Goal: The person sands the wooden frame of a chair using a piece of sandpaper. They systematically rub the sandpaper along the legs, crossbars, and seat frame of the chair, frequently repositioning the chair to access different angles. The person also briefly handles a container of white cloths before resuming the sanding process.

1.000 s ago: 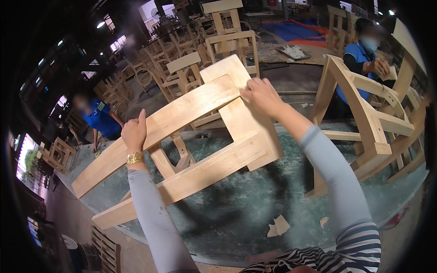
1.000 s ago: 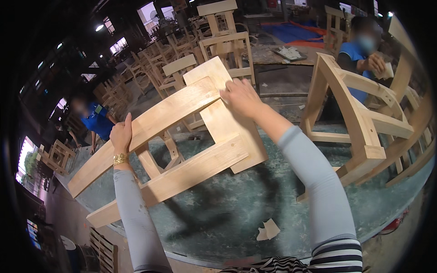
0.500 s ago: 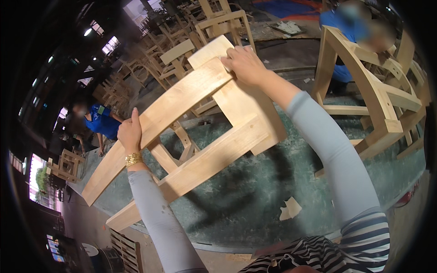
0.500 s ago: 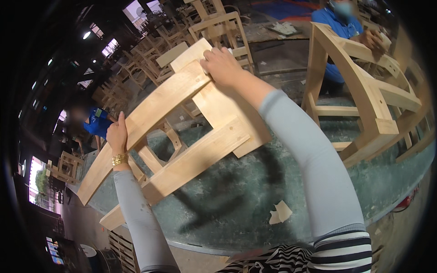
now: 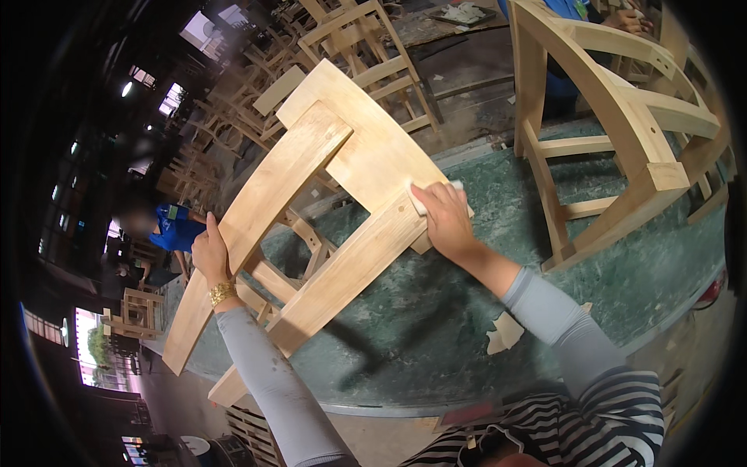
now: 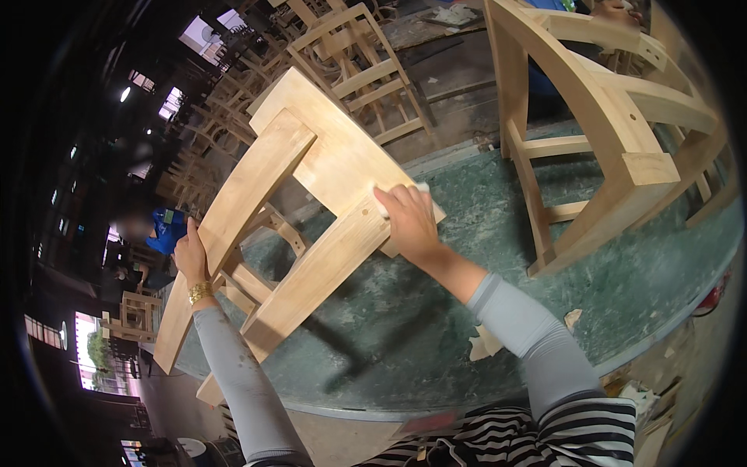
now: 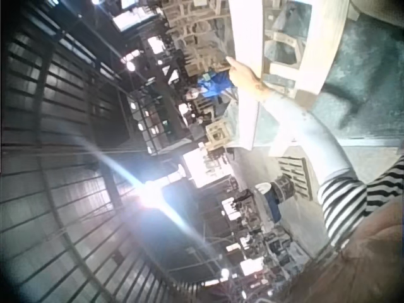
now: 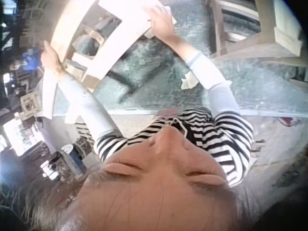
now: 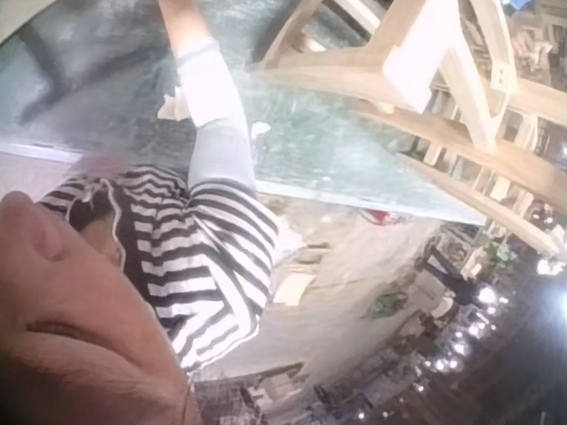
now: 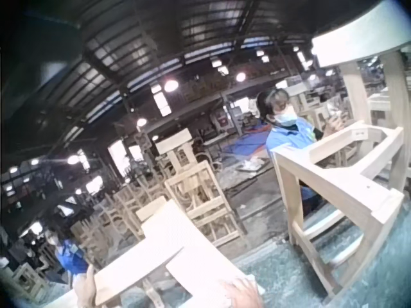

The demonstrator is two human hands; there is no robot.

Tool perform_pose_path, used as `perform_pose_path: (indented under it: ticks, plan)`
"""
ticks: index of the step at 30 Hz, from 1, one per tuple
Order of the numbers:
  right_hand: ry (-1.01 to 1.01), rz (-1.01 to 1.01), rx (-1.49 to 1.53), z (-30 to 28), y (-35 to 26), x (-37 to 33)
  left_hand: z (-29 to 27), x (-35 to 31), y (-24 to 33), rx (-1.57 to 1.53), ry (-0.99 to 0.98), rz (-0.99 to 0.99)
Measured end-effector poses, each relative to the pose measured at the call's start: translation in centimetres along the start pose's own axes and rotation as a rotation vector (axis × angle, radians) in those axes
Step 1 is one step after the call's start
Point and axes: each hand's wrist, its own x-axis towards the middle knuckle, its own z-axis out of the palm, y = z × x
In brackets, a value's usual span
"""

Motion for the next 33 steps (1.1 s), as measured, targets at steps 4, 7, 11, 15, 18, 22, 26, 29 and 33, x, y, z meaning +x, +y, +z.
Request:
perform_pose_path:
  ticks: [4, 7, 11, 15, 18, 22, 26, 29, 33]
  plan:
    - [-0.039, 0.235, 0.11, -0.6, 0.2, -2.9, -0.2, 0.0, 0.3, 0.038, 0.003, 0.006]
    - [-0.429, 0.338, 0.142, -3.8, 1.4, -2.5, -0.2, -0.1, 0.3, 0.042, 0.015, 0.001]
    - [-0.497, 0.296, 0.118, -7.9, 0.8, 2.5, 0.0, 0.2, -0.1, 0.038, 0.011, 0.02]
    - [-0.254, -0.305, 0.072, -4.5, -2.9, 9.2, 0.3, 0.3, -0.7, 0.094, -0.008, 0.01]
    - [-0.811, -0.508, -0.366, 0.1, -5.7, 10.5, 0.4, 0.5, -1.0, 0.089, -0.009, 0.011]
    - [-0.761, -0.433, -0.429, 0.3, -4.4, 9.3, 0.5, 0.7, -1.1, 0.135, -0.033, 0.021]
    - [-0.708, -0.33, -0.391, -1.8, -2.3, 9.2, 0.5, 0.8, -1.1, 0.114, -0.045, -0.021]
    - [-0.727, -0.307, -0.55, -4.0, -2.3, 10.3, 0.3, 0.7, -1.0, 0.129, -0.044, -0.028]
    - [-0.704, -0.246, -0.488, -5.8, -3.7, 12.4, 0.1, 0.6, -1.0, 0.109, -0.03, -0.054]
